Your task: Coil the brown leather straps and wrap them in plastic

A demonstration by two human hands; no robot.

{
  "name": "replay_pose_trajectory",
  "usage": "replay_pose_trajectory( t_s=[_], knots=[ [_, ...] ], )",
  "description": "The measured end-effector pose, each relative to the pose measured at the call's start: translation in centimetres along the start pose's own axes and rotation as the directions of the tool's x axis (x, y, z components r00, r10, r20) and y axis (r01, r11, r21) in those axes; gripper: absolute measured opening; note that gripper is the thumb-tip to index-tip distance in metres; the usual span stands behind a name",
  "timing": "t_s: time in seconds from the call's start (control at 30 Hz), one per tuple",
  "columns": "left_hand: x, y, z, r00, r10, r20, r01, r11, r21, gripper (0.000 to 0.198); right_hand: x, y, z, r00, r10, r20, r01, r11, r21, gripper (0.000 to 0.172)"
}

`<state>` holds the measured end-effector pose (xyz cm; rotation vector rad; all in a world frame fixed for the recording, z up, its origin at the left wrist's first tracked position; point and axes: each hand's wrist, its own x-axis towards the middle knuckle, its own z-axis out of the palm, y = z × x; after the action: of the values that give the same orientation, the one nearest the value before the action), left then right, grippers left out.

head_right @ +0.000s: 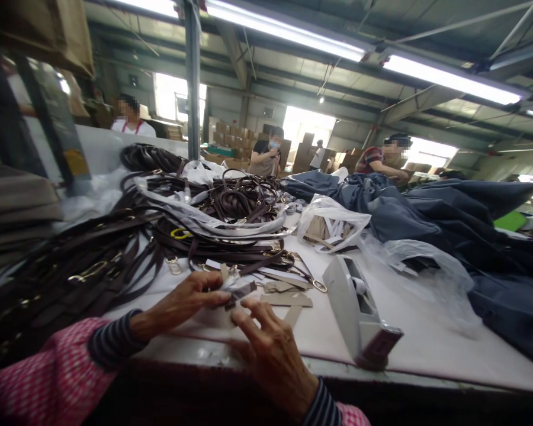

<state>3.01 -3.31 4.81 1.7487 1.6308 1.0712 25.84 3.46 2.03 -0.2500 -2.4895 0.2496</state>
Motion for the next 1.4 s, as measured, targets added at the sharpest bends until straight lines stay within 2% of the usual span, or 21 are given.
replay_pose_trajectory(
  t_s=[0.13,0.23,0.33,0.4,0.53,0.6,0.7,0.87,1.0,1.13,1.27,1.4],
  knots=[
    [0.0,-0.2,-0.2,1.0,-0.007,0.009,0.008,0.996,-0.085,0.029,0.9,-0.1,1.1,0.989,-0.097,-0.114,0.087,0.992,-0.093,0.024],
    [-0.4,-0.4,0.4,1.0,0.02,0.004,-0.02,0.998,-0.063,0.023,1.5,-0.1,1.6,0.971,-0.144,-0.193,0.118,0.983,-0.14,0.023],
    [-1.1,-0.6,1.4,0.992,0.121,0.023,-0.123,0.981,0.152,0.017,1.2,-0.2,1.7,0.974,-0.124,-0.189,0.098,0.985,-0.141,0.023],
    [-1.6,-0.6,1.9,0.983,0.178,0.055,-0.186,0.928,0.324,0.019,0.6,-0.3,1.7,0.981,-0.113,-0.157,0.09,0.985,-0.145,0.021],
    [-2.2,-0.3,2.1,0.975,0.213,0.058,-0.215,0.852,0.477,0.018,-0.1,-0.3,1.8,0.986,-0.123,-0.113,0.106,0.984,-0.146,0.019],
    [-2.0,-0.1,2.1,0.974,0.214,0.068,-0.22,0.844,0.489,0.019,-0.1,-0.2,1.9,0.985,-0.138,-0.104,0.125,0.985,-0.122,0.021],
    [-1.3,0.2,2.0,0.986,0.158,0.059,-0.168,0.892,0.419,0.028,0.2,0.0,1.9,0.985,-0.149,-0.086,0.141,0.986,-0.09,0.025],
    [-0.6,0.2,2.4,0.993,0.074,-0.094,-0.041,0.948,0.314,0.02,0.1,0.3,1.6,0.986,-0.155,-0.058,0.152,0.987,-0.058,0.028],
    [-0.8,-0.4,2.5,0.992,0.069,-0.102,-0.042,0.968,0.245,0.021,0.3,0.2,1.2,0.997,-0.071,-0.022,0.07,0.997,-0.018,0.026],
    [-1.1,-0.8,2.8,0.993,0.053,-0.11,-0.028,0.976,0.214,0.027,1.7,0.3,0.5,0.998,0.048,0.042,-0.049,0.999,0.003,0.017],
    [-1.8,-0.7,3.0,0.993,0.088,-0.084,-0.071,0.979,0.189,0.023,3.2,0.8,0.0,0.977,0.183,0.106,-0.196,0.972,0.131,0.012],
    [-2.6,-0.8,3.2,0.988,0.145,-0.057,-0.132,0.972,0.193,0.019,4.0,1.3,0.3,0.951,0.299,0.075,-0.309,0.923,0.23,0.017]
  ],
)
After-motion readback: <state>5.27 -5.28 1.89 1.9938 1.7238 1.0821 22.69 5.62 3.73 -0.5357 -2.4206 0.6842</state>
